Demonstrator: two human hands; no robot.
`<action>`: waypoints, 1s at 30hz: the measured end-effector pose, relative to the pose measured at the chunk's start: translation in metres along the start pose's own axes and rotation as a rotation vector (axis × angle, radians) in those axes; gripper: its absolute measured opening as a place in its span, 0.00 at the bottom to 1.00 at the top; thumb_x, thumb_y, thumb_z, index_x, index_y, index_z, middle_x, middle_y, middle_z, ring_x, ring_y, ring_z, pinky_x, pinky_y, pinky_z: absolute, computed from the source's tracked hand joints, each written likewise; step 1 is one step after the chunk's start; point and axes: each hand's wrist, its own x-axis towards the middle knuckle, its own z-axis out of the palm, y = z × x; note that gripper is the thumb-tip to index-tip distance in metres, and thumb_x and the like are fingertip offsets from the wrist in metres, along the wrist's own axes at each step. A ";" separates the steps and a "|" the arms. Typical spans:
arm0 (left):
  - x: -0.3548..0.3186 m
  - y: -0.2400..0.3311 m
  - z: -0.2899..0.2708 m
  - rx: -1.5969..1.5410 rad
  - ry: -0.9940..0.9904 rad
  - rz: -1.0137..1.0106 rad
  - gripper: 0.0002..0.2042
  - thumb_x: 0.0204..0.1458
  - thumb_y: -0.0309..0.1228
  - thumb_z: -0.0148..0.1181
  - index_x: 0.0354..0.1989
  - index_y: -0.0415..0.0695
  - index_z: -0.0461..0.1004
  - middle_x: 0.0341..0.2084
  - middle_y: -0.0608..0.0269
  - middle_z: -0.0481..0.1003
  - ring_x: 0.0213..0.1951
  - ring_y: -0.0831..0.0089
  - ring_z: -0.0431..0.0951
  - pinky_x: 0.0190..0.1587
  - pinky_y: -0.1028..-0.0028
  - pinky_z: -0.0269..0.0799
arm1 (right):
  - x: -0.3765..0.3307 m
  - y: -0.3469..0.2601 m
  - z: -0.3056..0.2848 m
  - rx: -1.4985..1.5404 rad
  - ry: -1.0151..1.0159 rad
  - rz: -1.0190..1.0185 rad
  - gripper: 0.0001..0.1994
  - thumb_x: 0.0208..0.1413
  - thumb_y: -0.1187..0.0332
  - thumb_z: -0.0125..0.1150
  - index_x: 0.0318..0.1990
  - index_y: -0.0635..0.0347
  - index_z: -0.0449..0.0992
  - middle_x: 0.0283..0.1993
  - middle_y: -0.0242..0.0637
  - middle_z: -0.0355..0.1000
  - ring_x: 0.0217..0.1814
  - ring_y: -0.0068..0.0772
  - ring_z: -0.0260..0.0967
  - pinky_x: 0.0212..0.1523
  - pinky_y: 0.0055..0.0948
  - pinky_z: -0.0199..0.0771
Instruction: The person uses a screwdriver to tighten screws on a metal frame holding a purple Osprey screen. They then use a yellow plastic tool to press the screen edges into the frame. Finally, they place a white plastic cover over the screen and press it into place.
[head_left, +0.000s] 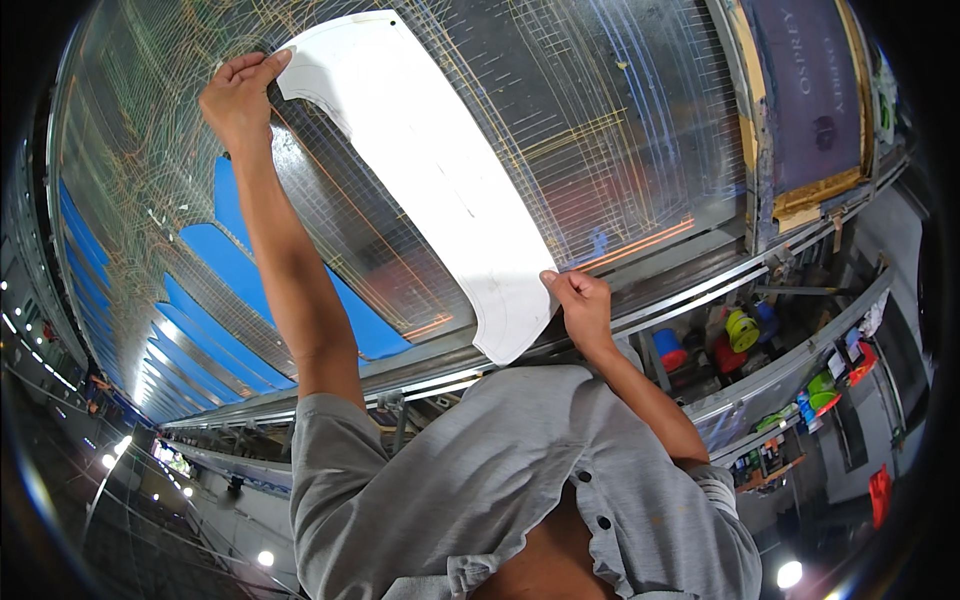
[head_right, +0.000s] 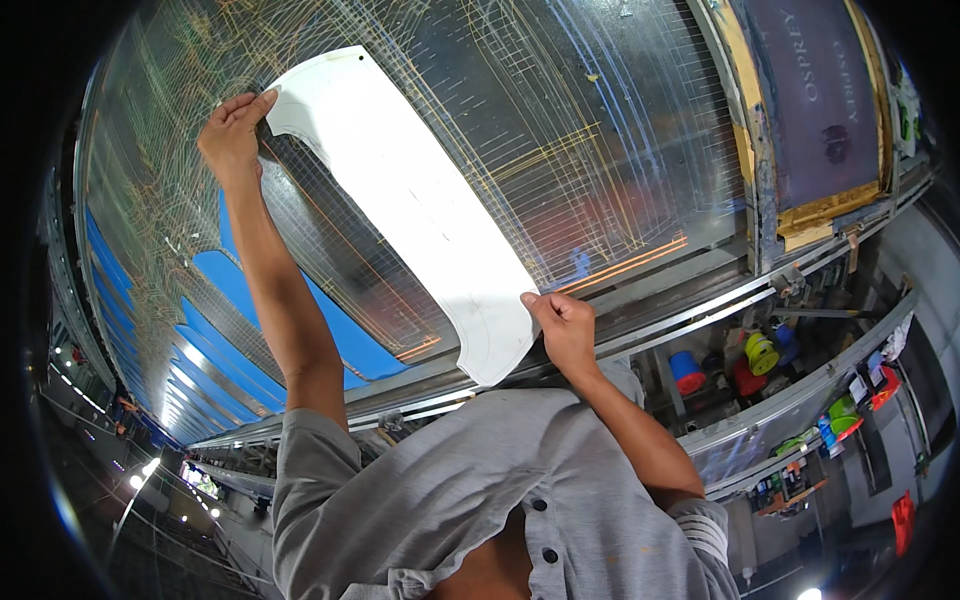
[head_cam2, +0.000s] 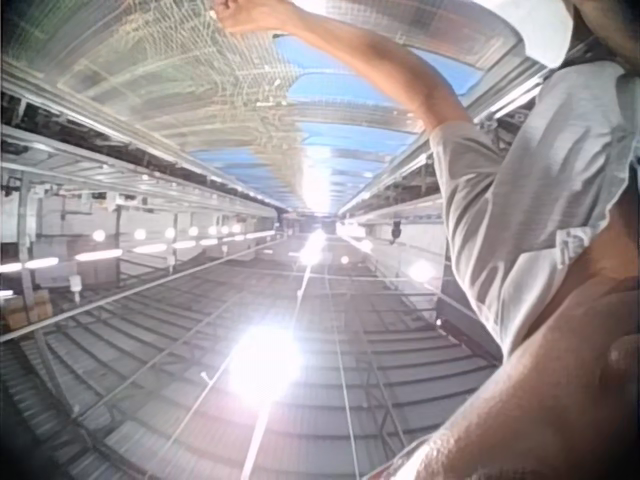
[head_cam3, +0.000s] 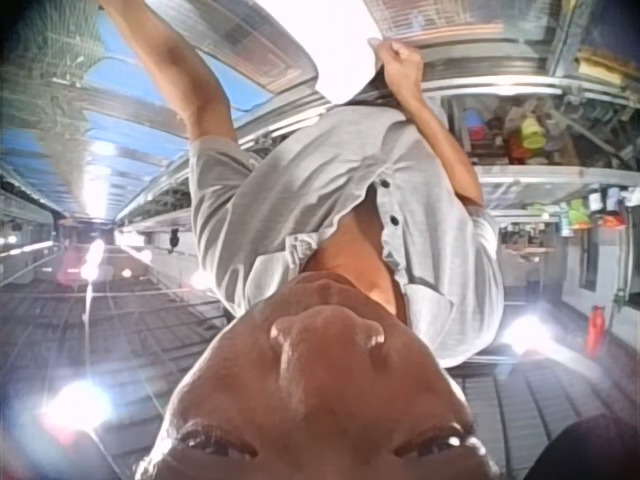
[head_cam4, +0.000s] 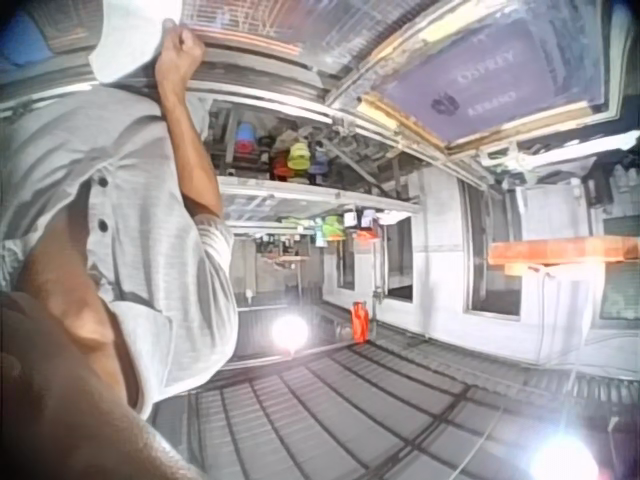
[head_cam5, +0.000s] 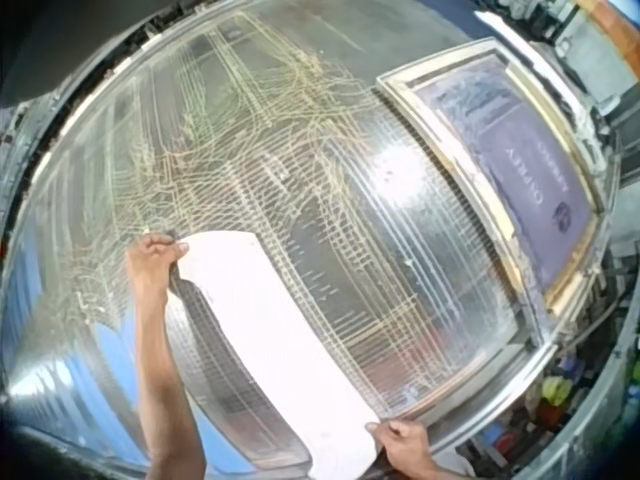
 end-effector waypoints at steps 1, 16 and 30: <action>-0.001 0.002 0.001 -0.001 0.001 -0.002 0.20 0.36 0.28 0.82 0.37 0.32 0.82 0.26 0.59 0.81 0.29 0.75 0.79 0.35 0.78 0.73 | 0.000 0.002 -0.001 0.008 0.001 -0.001 0.19 0.60 0.64 0.69 0.22 0.69 0.75 0.16 0.22 0.56 0.21 0.13 0.48 0.20 0.25 0.49; 0.003 0.001 -0.002 -0.017 -0.012 -0.004 0.20 0.37 0.27 0.82 0.38 0.31 0.81 0.28 0.57 0.81 0.30 0.72 0.80 0.38 0.78 0.74 | -0.001 0.000 0.002 0.007 0.044 0.005 0.18 0.60 0.65 0.69 0.23 0.71 0.76 0.16 0.22 0.57 0.22 0.13 0.49 0.20 0.25 0.50; 0.002 -0.023 0.003 -0.054 -0.035 0.024 0.20 0.36 0.28 0.82 0.37 0.31 0.82 0.28 0.58 0.82 0.29 0.73 0.80 0.36 0.77 0.75 | -0.009 0.004 0.003 0.032 0.110 0.000 0.19 0.59 0.67 0.68 0.20 0.70 0.72 0.17 0.21 0.57 0.22 0.12 0.49 0.21 0.25 0.50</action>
